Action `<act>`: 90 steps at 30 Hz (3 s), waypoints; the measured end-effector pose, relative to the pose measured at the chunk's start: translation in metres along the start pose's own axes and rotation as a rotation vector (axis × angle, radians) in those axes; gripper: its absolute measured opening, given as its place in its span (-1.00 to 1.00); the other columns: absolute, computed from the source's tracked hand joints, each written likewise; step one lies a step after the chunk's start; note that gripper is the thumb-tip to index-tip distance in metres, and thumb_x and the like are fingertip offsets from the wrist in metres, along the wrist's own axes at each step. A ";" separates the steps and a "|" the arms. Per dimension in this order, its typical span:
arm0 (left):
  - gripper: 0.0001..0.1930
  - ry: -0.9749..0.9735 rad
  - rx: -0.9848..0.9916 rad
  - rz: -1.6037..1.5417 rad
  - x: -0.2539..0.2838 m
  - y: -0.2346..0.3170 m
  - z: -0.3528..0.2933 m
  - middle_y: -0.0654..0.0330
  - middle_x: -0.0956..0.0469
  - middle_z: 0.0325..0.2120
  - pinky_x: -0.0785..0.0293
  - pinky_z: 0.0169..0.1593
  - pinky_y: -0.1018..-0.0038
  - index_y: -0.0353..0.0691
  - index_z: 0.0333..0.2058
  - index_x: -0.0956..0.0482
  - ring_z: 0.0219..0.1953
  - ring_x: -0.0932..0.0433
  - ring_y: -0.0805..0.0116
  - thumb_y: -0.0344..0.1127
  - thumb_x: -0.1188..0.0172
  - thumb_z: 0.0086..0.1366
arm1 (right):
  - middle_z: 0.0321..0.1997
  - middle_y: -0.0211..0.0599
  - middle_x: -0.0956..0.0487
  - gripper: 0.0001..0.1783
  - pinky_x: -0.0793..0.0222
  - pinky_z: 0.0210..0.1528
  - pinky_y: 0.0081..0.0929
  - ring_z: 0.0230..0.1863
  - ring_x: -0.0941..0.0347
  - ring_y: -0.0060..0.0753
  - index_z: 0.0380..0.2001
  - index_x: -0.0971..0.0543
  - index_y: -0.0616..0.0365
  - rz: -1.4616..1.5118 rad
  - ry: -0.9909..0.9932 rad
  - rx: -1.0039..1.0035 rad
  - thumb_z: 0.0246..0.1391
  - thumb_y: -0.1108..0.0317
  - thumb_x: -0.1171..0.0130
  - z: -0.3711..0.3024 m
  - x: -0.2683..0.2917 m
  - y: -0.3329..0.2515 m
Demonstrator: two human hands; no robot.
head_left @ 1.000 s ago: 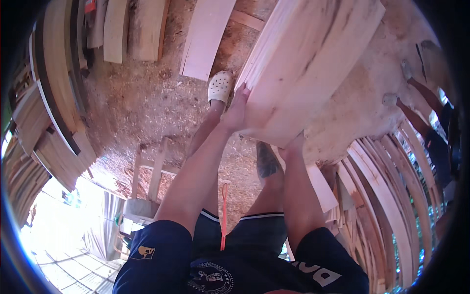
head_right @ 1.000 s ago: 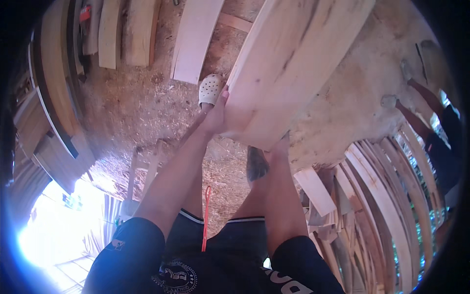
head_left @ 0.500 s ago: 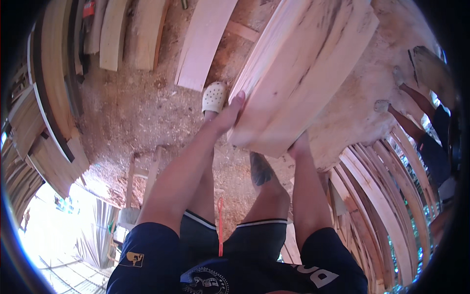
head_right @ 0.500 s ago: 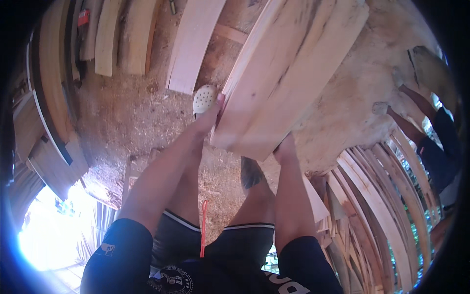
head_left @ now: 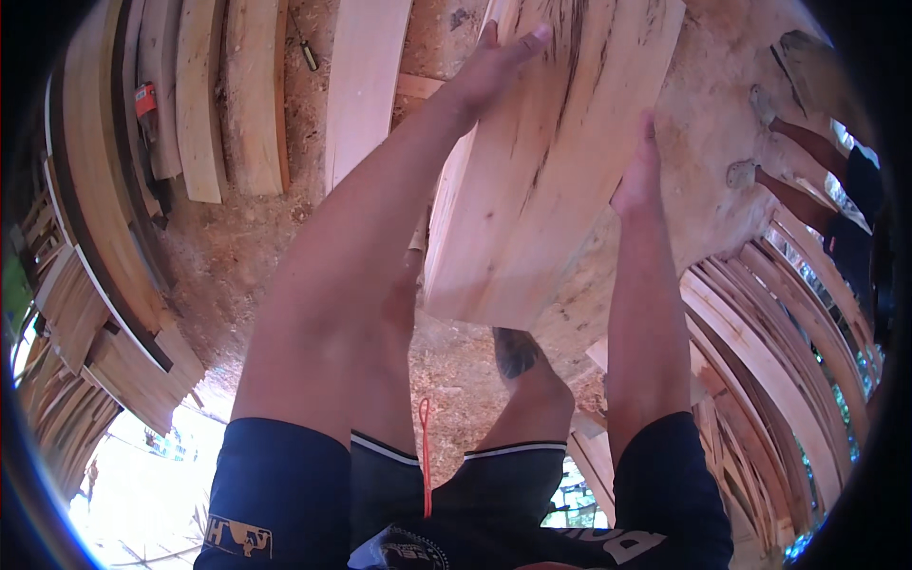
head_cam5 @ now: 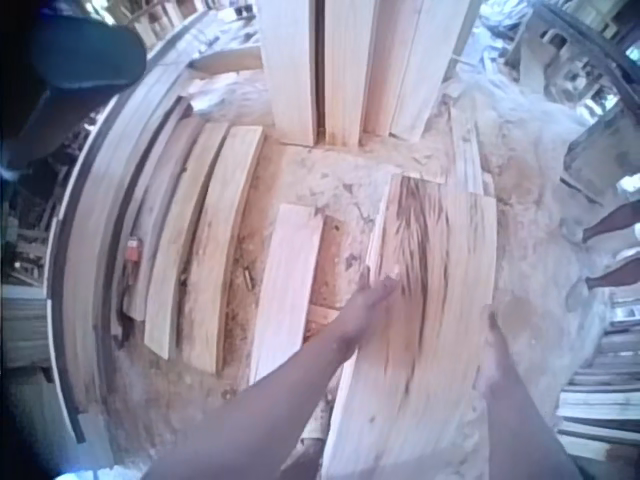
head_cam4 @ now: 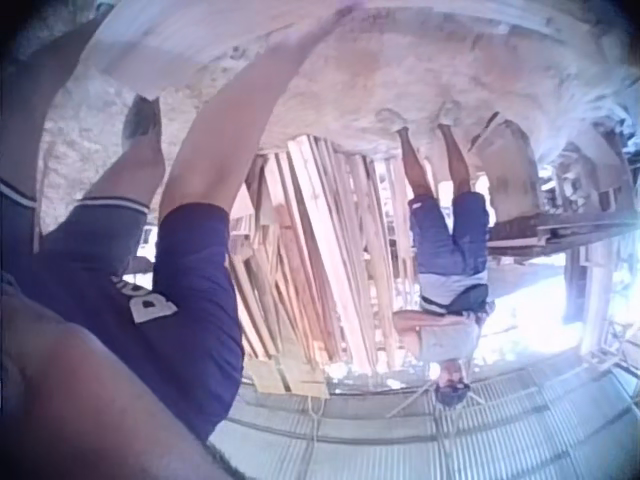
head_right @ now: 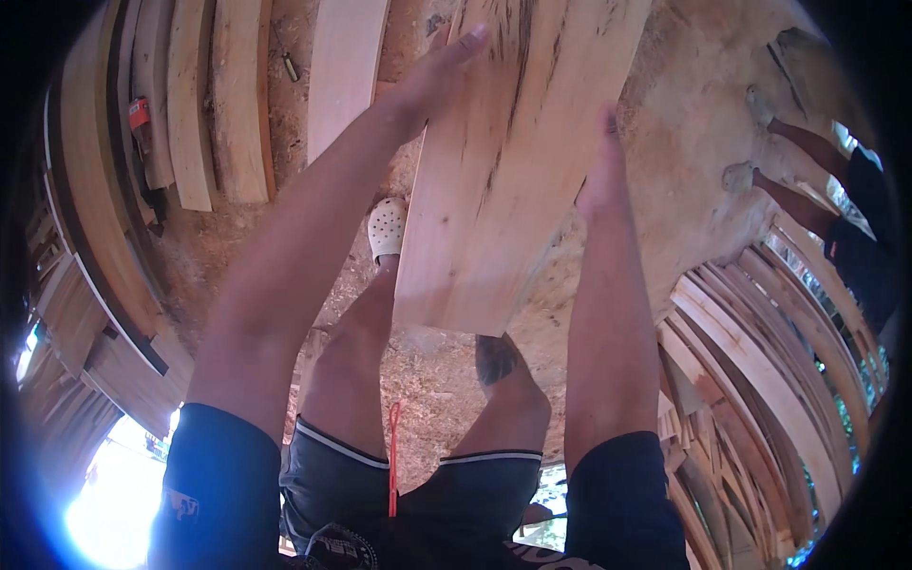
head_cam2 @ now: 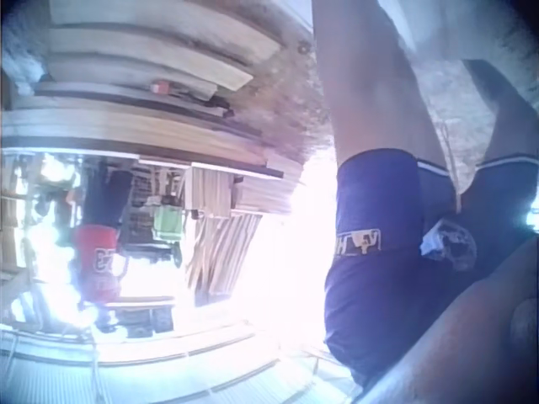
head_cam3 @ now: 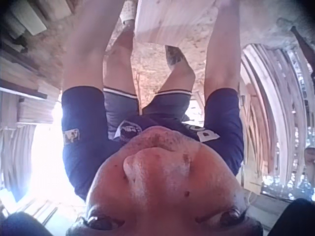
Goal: The person uses a circular saw to cut a piece of wood held on a workbench, then picks up the cut piece and several other identical boards to align and stack them.
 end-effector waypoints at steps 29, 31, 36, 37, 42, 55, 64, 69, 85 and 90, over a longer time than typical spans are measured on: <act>-0.22 0.096 0.047 -0.265 0.027 -0.143 -0.126 0.08 0.07 0.56 0.19 0.58 0.33 -0.25 0.54 0.19 0.57 0.09 0.25 0.21 0.43 0.62 | 0.51 -0.18 -0.32 0.06 -0.19 0.50 0.01 0.49 -0.24 -0.03 0.53 -0.11 0.05 0.264 0.082 -0.440 0.26 -0.55 0.24 -0.103 0.031 0.119; -0.22 0.088 0.143 -0.325 0.024 -0.199 -0.158 0.10 0.15 0.58 0.26 0.58 0.38 -0.28 0.54 0.19 0.59 0.15 0.29 0.20 0.41 0.63 | 0.49 -0.17 -0.33 -0.06 -0.26 0.46 -0.01 0.45 -0.28 -0.04 0.52 -0.13 0.05 0.315 0.187 -0.469 0.37 -0.43 0.22 -0.150 0.052 0.171; -0.19 0.175 0.223 -0.425 0.025 -0.222 -0.186 0.15 0.01 0.55 0.12 0.56 0.38 -0.21 0.55 0.15 0.55 0.00 0.30 0.27 0.35 0.60 | 0.43 -0.21 -0.38 -0.28 -0.35 0.41 -0.04 0.41 -0.34 -0.11 0.47 -0.20 0.04 0.207 0.252 -0.527 0.48 -0.18 0.19 -0.194 0.034 0.200; -0.18 0.184 0.256 -0.496 0.023 -0.222 -0.189 0.14 -0.06 0.53 0.08 0.55 0.37 -0.21 0.55 0.12 0.53 -0.06 0.29 0.29 0.33 0.59 | 0.41 -0.23 -0.40 -0.34 -0.37 0.39 -0.06 0.40 -0.35 -0.13 0.46 -0.22 0.04 0.244 0.240 -0.597 0.49 -0.11 0.19 -0.197 0.026 0.200; -0.11 0.093 0.320 -0.352 0.028 -0.228 -0.187 0.06 -0.18 0.48 0.07 0.53 0.31 -0.20 0.51 -0.07 0.50 -0.14 0.23 0.42 0.31 0.52 | 0.40 -0.22 -0.39 -0.28 -0.29 0.44 -0.07 0.41 -0.32 -0.16 0.46 -0.20 0.06 0.099 0.101 -0.578 0.48 -0.20 0.23 -0.195 0.050 0.214; -0.17 0.359 0.088 0.075 0.060 -0.208 -0.318 -0.03 -0.35 0.37 -0.19 0.43 0.28 -0.16 0.47 -0.17 0.41 -0.32 0.11 0.32 0.00 0.47 | 0.64 -0.15 -0.09 0.10 0.27 0.60 0.07 0.65 0.09 -0.08 0.57 -0.02 0.03 -0.392 0.025 -0.626 0.29 -0.60 0.40 -0.243 0.046 0.183; -0.41 0.202 0.281 0.557 0.033 -0.328 -0.456 -0.03 -0.56 0.19 -0.36 0.35 0.16 -0.08 0.21 -0.58 0.26 -0.50 0.00 0.20 0.01 0.45 | 0.05 -0.02 -0.65 -0.28 -0.46 0.14 -0.24 0.13 -0.55 -0.13 0.21 -0.54 0.35 -1.664 -0.380 -0.421 0.17 -0.03 -0.31 -0.322 0.098 0.137; -0.44 0.696 0.292 0.451 0.032 -0.340 -0.610 -0.06 -0.64 0.07 -0.42 0.30 0.11 -0.12 0.10 -0.67 0.16 -0.58 -0.08 0.17 -0.01 0.42 | -0.10 -0.28 -0.70 -0.63 -0.50 -0.08 -0.37 -0.05 -0.63 -0.48 -0.07 -0.66 0.09 -1.430 -0.417 -0.520 0.29 0.03 -0.22 -0.369 0.079 0.056; -0.52 0.644 0.544 0.522 0.005 -0.407 -0.793 -0.06 -0.56 0.19 -0.46 0.29 0.13 -0.10 0.14 -0.66 0.25 -0.53 -0.03 -0.03 -0.08 0.36 | -0.19 -0.25 -0.70 -0.61 -0.52 -0.30 -0.31 -0.27 -0.64 -0.37 0.09 -0.57 0.00 -1.476 -0.476 -0.237 0.32 0.06 -0.16 -0.450 0.000 -0.055; -0.57 1.123 0.103 0.063 0.126 -0.288 -0.895 -0.01 -0.72 -0.09 -0.55 0.14 0.24 -0.07 -0.05 -0.76 0.03 -0.67 0.03 0.08 -0.23 0.28 | -0.41 -0.39 -0.63 -0.69 -0.46 -0.48 -0.45 -0.48 -0.56 -0.44 -0.13 -0.67 0.09 -1.622 -0.454 -0.333 0.27 0.10 -0.24 -0.526 -0.087 -0.001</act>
Point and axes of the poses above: each hand's wrist, its own z-axis towards the middle knuckle, its own x-axis out of the back of the hand, y = z × x, the point moved 10 cm from there along z, towards the middle knuckle
